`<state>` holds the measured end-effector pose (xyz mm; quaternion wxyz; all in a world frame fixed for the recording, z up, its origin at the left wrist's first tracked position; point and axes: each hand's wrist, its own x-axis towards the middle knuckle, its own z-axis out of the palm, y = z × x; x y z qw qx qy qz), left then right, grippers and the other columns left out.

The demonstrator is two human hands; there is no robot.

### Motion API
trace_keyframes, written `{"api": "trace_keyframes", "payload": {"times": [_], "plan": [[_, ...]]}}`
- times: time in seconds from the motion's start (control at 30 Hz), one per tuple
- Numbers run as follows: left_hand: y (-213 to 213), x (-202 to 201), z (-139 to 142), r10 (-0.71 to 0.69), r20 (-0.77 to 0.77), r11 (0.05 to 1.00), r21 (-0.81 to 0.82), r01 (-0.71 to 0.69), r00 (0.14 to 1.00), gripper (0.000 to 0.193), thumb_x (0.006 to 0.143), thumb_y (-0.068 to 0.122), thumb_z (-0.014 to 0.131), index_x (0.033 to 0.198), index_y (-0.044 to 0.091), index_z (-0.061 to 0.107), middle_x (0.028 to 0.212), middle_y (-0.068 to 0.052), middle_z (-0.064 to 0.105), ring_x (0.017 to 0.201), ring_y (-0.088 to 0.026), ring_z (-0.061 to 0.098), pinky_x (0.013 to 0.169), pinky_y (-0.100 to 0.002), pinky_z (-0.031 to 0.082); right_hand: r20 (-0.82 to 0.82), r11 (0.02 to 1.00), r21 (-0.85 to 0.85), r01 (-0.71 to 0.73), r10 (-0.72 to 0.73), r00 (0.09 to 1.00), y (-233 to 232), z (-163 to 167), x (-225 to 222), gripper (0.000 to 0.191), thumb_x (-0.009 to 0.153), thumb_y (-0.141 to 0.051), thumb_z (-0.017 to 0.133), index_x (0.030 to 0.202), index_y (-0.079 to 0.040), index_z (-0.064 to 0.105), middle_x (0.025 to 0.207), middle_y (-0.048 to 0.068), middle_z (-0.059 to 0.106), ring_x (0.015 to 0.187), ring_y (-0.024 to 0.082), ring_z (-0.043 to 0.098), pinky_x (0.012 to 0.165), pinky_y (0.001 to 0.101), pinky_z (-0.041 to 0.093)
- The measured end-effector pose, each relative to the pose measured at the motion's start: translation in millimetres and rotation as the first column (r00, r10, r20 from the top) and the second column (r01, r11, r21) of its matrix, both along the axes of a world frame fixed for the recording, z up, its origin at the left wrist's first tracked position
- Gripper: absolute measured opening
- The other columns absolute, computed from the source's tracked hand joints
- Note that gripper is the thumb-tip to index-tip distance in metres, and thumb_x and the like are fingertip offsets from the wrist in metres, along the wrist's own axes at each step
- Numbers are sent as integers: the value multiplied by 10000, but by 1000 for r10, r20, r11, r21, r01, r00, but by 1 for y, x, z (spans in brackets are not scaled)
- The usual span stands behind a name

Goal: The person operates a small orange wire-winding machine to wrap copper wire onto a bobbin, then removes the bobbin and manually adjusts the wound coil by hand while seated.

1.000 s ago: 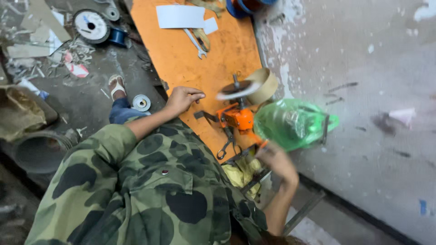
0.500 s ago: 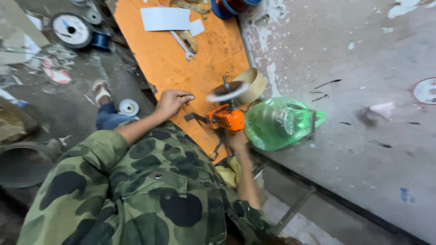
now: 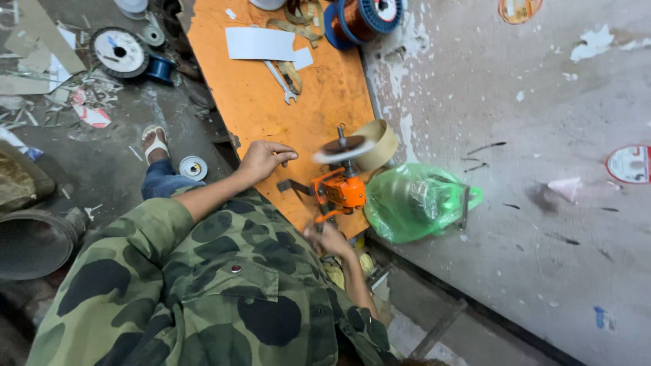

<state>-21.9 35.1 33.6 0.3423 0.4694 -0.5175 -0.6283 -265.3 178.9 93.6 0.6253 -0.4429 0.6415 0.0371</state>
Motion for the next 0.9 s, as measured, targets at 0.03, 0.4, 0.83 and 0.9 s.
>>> {"api": "trace_keyframes", "payload": {"times": [0.03, 0.4, 0.83, 0.9], "plan": [[0, 1, -1, -7, 19, 999, -34, 8, 1000, 222, 903, 274, 760, 996, 83, 824, 776, -65, 781, 640, -94, 702, 633, -282, 538, 110, 999, 30, -36, 33, 993, 12, 1, -8, 220, 1017, -259, 634, 1099, -54, 617, 795, 28, 555, 635, 106, 525, 559, 279, 445], [1, -5, -5, -28, 16, 999, 20, 28, 999, 215, 902, 278, 760, 1004, 99, 825, 755, -64, 778, 625, -86, 699, 613, -279, 534, -348, 839, -532, 112, -337, 875, -10, 63, -105, 277, 971, -169, 727, 1192, -34, 630, 858, 90, 592, 728, 174, 533, 641, 339, 448], [4, -6, -14, -44, -38, 997, -65, 41, 998, 181, 911, 228, 757, 979, 70, 814, 788, -72, 782, 621, -90, 687, 606, -279, 536, -422, 717, -697, -4, -405, 812, -28, -2, -11, 381, 895, -60, 558, 1262, -106, 647, 1149, 212, 713, 1097, 422, 659, 866, 473, 517], [4, -4, -15, -52, -44, 994, -103, 47, 998, 184, 912, 224, 754, 984, 65, 812, 805, -71, 783, 623, -94, 687, 608, -278, 537, -522, 764, -645, 7, -448, 726, -27, -3, -4, 384, 887, -108, 583, 1261, -142, 661, 1141, 212, 713, 1083, 450, 645, 856, 509, 513]]}}
